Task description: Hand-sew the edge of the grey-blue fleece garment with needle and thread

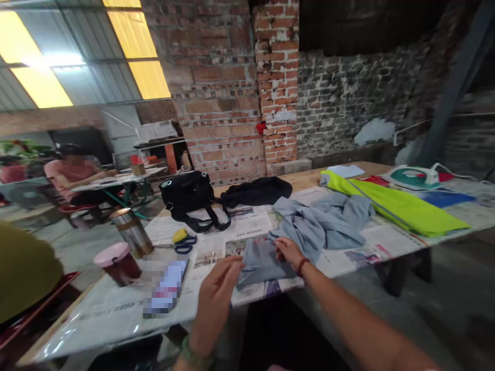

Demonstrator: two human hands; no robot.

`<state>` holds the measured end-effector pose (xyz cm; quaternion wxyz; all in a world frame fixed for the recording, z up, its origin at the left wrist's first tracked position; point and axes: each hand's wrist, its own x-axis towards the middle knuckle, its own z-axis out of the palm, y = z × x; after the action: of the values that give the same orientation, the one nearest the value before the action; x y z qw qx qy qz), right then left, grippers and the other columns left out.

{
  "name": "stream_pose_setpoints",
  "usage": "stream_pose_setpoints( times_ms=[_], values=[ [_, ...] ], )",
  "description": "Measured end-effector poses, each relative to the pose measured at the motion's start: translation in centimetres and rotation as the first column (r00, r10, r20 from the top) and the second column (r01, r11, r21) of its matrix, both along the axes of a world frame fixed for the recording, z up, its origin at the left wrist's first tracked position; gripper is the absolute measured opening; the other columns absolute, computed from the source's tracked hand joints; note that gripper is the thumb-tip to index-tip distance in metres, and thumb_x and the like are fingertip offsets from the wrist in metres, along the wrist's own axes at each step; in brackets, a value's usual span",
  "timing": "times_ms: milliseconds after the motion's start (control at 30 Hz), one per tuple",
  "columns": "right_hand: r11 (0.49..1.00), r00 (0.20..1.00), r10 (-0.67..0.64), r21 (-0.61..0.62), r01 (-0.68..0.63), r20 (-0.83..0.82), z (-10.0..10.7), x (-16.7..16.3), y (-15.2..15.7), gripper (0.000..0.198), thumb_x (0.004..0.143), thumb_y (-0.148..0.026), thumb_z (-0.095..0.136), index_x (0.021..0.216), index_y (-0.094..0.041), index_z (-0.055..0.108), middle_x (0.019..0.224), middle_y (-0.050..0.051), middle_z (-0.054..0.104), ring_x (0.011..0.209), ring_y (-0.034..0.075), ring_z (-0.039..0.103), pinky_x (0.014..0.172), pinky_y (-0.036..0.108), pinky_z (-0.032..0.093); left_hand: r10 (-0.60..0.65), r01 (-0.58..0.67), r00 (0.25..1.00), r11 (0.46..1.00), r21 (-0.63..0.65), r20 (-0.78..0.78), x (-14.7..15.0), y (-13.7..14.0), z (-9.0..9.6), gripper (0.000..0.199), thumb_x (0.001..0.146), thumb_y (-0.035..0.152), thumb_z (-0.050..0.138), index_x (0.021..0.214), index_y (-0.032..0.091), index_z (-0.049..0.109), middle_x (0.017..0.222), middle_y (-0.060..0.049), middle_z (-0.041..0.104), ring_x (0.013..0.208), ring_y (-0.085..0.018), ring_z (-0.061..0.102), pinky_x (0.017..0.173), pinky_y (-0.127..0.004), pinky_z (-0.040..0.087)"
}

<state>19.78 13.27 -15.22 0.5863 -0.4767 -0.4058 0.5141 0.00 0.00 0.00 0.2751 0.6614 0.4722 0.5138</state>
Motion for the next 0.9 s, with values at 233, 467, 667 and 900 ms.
stream_pose_setpoints(
  times_ms=[233,467,667,900],
  values=[
    [0.999,0.999,0.038,-0.001,-0.038,-0.028,-0.5,0.2,-0.8,0.028,0.06,-0.039,0.065,0.077,-0.018,0.059,0.053,-0.005,0.056,0.038,0.008,0.05,0.037,0.019,0.033,-0.008,-0.009,0.928,0.999,-0.043,-0.373,1.1,5.5,-10.9,0.029,0.067,0.02,0.058,0.096,0.019,0.065,0.097,-0.007,0.066,0.093,-0.021,0.058,0.087,-0.036,0.044],
    [0.999,0.988,0.032,-0.009,-0.034,-0.153,-0.1,0.2,-1.3,0.035,0.055,-0.042,0.07,0.078,-0.017,0.059,0.056,-0.004,0.056,0.042,0.009,0.052,0.042,0.022,0.038,-0.024,-0.067,0.82,0.988,-0.138,-0.571,1.3,5.8,-12.9,0.022,0.071,0.014,0.053,0.081,0.023,0.07,0.084,-0.001,0.07,0.085,-0.019,0.06,0.08,-0.03,0.042],
    [0.985,0.945,0.137,0.138,-0.1,-0.298,4.7,1.5,-5.0,0.028,0.062,-0.038,0.07,0.08,-0.02,0.06,0.065,-0.001,0.058,0.05,0.01,0.055,0.05,0.024,0.043,-0.114,-0.013,0.87,0.967,-0.253,-0.48,0.6,6.2,-13.6,0.022,0.074,0.022,0.05,0.08,0.02,0.071,0.072,0.001,0.069,0.071,-0.015,0.061,0.067,-0.024,0.043],
    [0.938,0.898,0.333,0.197,-0.285,-0.286,7.0,4.2,-12.7,0.016,0.071,-0.034,0.064,0.082,-0.023,0.059,0.062,-0.002,0.058,0.055,0.012,0.056,0.057,0.028,0.044,-0.097,-0.01,0.885,0.974,-0.226,-0.455,1.1,5.9,-13.5,0.02,0.077,0.027,0.051,0.082,0.022,0.069,0.074,0.002,0.068,0.073,-0.014,0.06,0.068,-0.023,0.041]
  ],
)
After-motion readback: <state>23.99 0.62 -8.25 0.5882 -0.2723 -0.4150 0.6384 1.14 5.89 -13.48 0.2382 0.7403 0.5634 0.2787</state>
